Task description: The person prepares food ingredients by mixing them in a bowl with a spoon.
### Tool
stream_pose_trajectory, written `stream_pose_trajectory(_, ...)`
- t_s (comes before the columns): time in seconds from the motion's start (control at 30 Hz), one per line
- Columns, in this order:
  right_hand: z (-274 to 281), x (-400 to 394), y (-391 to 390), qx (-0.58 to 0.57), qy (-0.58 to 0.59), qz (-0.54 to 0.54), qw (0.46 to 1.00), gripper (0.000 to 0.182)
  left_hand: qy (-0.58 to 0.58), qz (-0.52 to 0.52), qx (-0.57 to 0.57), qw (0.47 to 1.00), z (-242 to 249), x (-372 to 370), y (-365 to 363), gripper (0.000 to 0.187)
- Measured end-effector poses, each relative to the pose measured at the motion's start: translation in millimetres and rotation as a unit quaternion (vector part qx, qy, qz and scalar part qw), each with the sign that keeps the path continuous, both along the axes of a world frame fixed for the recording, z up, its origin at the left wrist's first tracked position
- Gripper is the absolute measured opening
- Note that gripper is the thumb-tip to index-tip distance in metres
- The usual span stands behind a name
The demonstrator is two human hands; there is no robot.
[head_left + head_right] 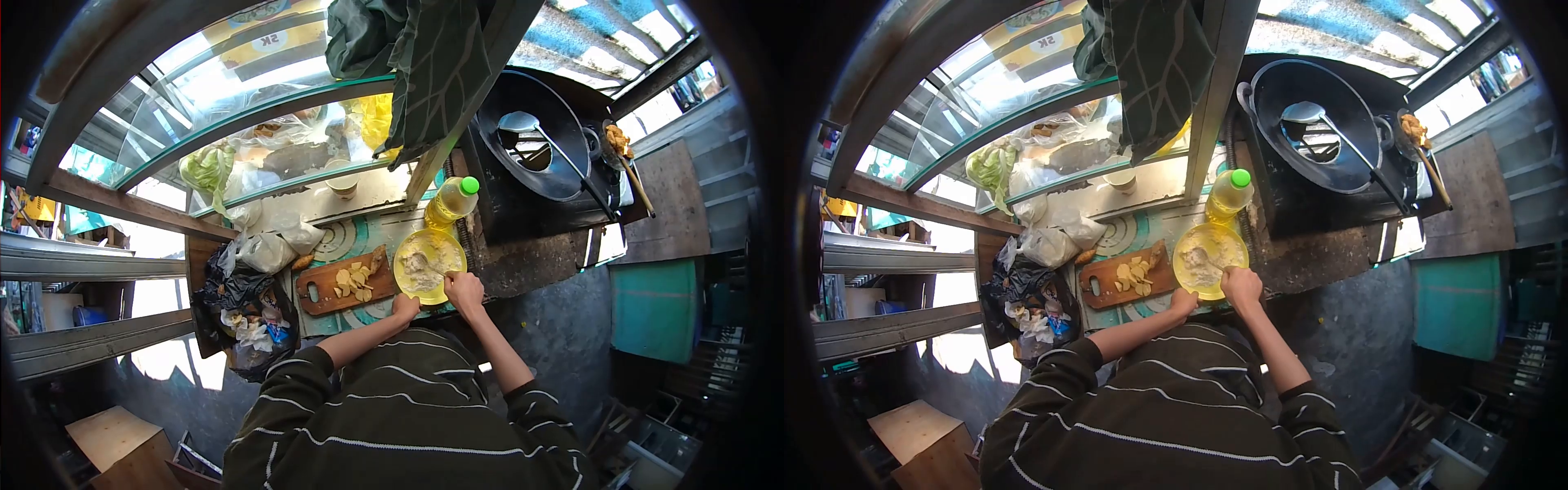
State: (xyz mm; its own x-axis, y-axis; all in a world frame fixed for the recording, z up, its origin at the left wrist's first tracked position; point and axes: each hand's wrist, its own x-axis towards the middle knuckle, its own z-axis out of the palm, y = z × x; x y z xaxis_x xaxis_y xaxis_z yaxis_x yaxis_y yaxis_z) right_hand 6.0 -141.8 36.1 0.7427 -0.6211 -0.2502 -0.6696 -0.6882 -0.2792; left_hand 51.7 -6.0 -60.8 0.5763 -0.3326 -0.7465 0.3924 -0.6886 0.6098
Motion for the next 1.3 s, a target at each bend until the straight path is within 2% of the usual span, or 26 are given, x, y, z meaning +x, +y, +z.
stream_pose_trajectory(0.13, -7, -6, 21, 0.041, 0.023, -0.007, 0.999, 0.022, 0.029, 0.019, 0.009, 0.999, 4, 2, 0, 0.023)
stream_pose_trajectory(0.27, 3, -23, -12, 0.045, 0.056, -0.005, 0.997, 0.024, 0.014, 0.010, 0.006, 1.000, 2, 3, 3, 0.023)
stream_pose_trajectory(0.43, -13, 0, -5, 0.094, -0.020, -0.096, 0.991, 0.025, -0.013, -0.019, -0.005, 1.000, -9, 1, 3, 0.023)
stream_pose_trajectory(0.53, -17, -7, 12, 0.101, -0.012, -0.079, 0.992, 0.025, -0.008, 0.000, -0.006, 1.000, -5, -1, 3, 0.022)
stream_pose_trajectory(0.67, 0, -26, -23, 0.066, 0.056, -0.028, 0.996, 0.025, -0.016, -0.013, 0.013, 1.000, -4, 2, 4, 0.023)
stream_pose_trajectory(0.83, -12, -2, -11, 0.064, -0.024, -0.083, 0.994, 0.024, -0.019, -0.019, 0.002, 1.000, 0, 2, 3, 0.023)
stream_pose_trajectory(0.93, -16, -5, 16, 0.079, -0.020, -0.085, 0.993, 0.024, 0.002, 0.022, 0.007, 1.000, -2, 0, 1, 0.023)
stream_pose_trajectory(1.07, 0, -31, -7, 0.077, 0.014, -0.094, 0.993, 0.026, -0.009, -0.004, 0.005, 1.000, -2, 3, 3, 0.023)
stream_pose_trajectory(1.23, -14, -8, -7, 0.076, -0.054, -0.149, 0.984, 0.025, -0.017, -0.020, 0.003, 1.000, -4, 1, 2, 0.023)
stream_pose_trajectory(1.3, -20, -1, 6, 0.088, -0.051, -0.137, 0.985, 0.025, -0.009, -0.010, 0.001, 1.000, -10, -3, 3, 0.023)
